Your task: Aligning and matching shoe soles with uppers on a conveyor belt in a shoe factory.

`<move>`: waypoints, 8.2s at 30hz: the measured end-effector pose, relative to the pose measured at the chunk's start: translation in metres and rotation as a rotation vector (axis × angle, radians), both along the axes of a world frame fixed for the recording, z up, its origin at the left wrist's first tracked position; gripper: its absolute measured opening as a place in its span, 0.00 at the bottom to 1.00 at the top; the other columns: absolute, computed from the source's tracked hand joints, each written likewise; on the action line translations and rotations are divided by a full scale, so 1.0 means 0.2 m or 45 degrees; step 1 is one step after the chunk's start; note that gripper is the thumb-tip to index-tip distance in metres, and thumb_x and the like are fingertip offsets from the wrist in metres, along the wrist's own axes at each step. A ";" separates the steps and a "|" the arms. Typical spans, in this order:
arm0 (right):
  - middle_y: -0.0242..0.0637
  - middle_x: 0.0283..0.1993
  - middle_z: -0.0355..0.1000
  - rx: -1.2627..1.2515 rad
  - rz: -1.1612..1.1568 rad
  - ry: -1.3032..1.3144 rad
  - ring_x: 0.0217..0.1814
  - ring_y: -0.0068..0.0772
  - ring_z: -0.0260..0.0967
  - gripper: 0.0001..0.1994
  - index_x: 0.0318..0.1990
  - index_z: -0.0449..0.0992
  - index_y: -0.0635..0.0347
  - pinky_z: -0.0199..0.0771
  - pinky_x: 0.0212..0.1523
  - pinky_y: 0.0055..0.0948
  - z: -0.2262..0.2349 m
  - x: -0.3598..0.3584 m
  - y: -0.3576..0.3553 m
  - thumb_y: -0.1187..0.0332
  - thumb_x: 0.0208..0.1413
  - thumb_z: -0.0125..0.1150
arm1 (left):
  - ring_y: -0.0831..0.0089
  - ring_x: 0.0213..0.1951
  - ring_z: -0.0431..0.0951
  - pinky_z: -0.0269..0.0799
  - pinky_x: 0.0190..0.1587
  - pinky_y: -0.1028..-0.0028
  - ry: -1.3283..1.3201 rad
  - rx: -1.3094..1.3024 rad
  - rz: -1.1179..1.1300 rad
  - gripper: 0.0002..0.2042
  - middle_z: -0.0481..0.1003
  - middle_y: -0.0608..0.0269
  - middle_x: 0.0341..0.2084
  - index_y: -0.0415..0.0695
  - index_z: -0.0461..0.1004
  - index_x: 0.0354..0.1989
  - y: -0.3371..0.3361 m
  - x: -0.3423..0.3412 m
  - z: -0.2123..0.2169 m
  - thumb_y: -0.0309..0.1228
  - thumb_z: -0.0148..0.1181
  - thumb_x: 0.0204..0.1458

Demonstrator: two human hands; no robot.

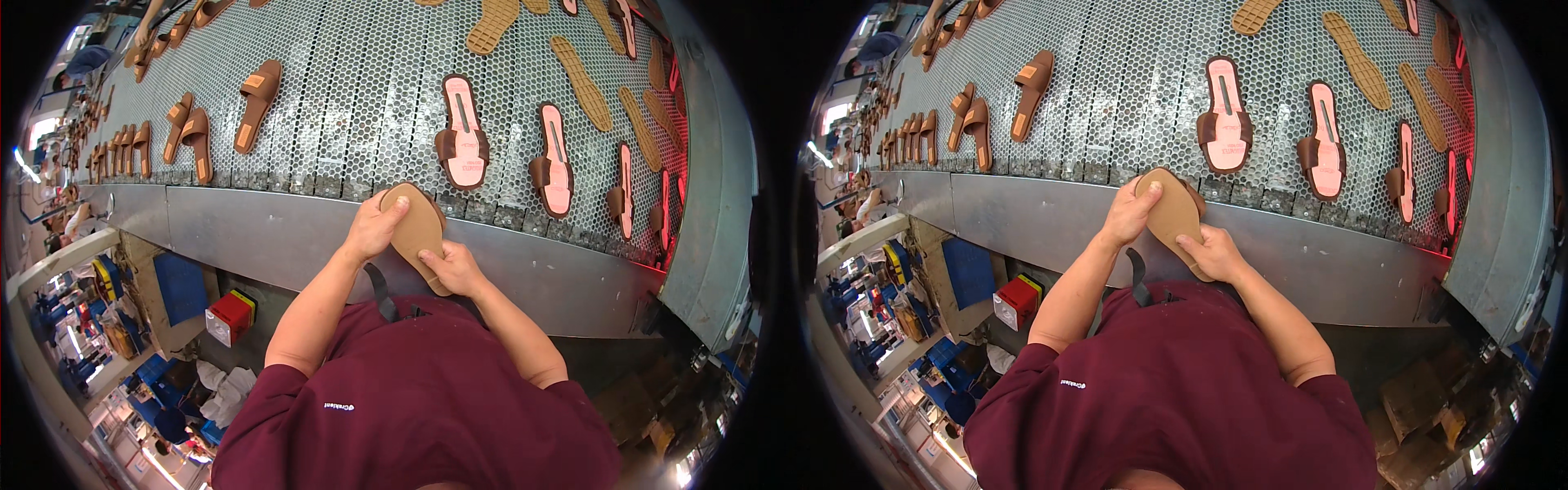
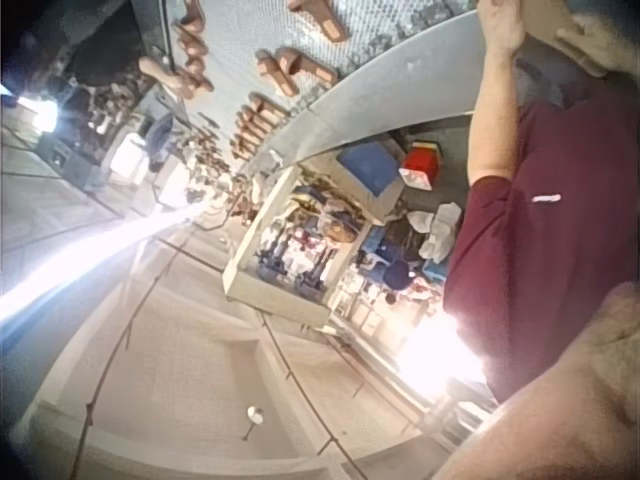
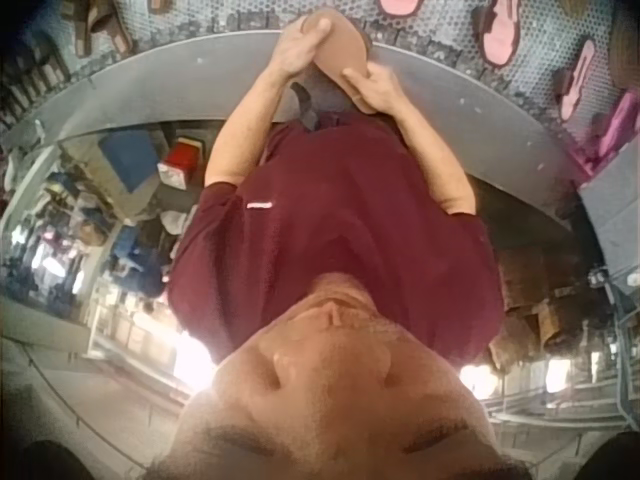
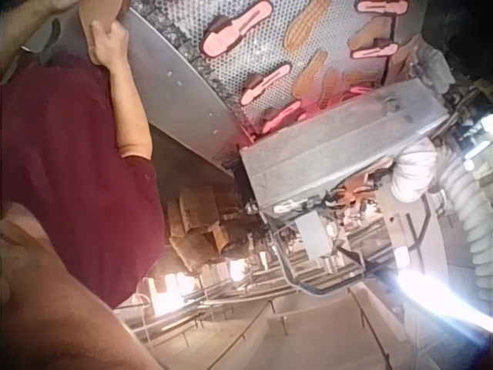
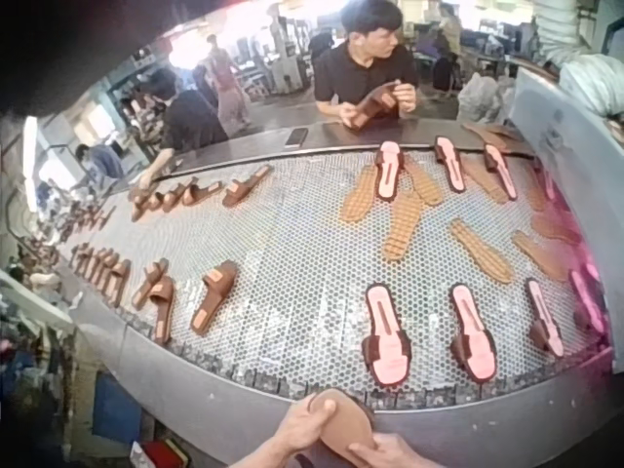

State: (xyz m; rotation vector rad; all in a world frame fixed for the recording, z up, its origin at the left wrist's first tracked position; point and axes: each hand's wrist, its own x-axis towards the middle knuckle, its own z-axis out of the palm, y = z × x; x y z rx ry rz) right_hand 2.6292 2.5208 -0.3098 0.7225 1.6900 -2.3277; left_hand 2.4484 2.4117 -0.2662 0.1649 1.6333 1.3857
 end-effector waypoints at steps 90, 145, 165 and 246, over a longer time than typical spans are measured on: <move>0.52 0.67 0.60 1.576 0.098 -0.458 0.68 0.53 0.58 0.36 0.63 0.70 0.60 0.66 0.64 0.47 0.01 -1.31 1.49 0.45 0.53 0.67 | 0.87 0.26 0.69 0.63 0.27 0.83 -0.104 -0.084 0.708 0.08 0.76 0.69 0.29 0.43 0.75 0.45 0.60 0.27 -0.32 0.33 0.56 0.64; 0.38 0.34 0.81 0.209 0.117 -0.132 0.36 0.24 0.77 0.18 0.44 0.81 0.64 0.75 0.39 0.30 -0.04 0.63 0.63 0.55 0.59 0.66 | 0.74 0.48 0.76 0.73 0.52 0.71 0.018 -0.100 -0.257 0.23 0.76 0.58 0.47 0.35 0.66 0.58 0.59 0.55 0.00 0.38 0.62 0.61; 0.38 0.40 0.78 -0.308 -0.333 -0.212 0.40 0.23 0.75 0.15 0.50 0.73 0.66 0.75 0.40 0.23 -0.17 0.93 0.84 0.73 0.57 0.66 | 0.66 0.51 0.77 0.73 0.55 0.66 -0.032 0.074 0.387 0.20 0.75 0.54 0.50 0.36 0.69 0.56 0.43 0.73 -0.14 0.34 0.62 0.60; 0.40 0.33 0.78 1.070 -0.542 0.061 0.35 0.35 0.75 0.11 0.40 0.79 0.67 0.74 0.39 0.34 0.26 0.22 2.42 0.67 0.58 0.60 | 0.80 0.37 0.76 0.73 0.41 0.75 0.626 -0.084 0.554 0.12 0.81 0.62 0.35 0.36 0.77 0.46 1.11 0.74 -0.14 0.32 0.58 0.61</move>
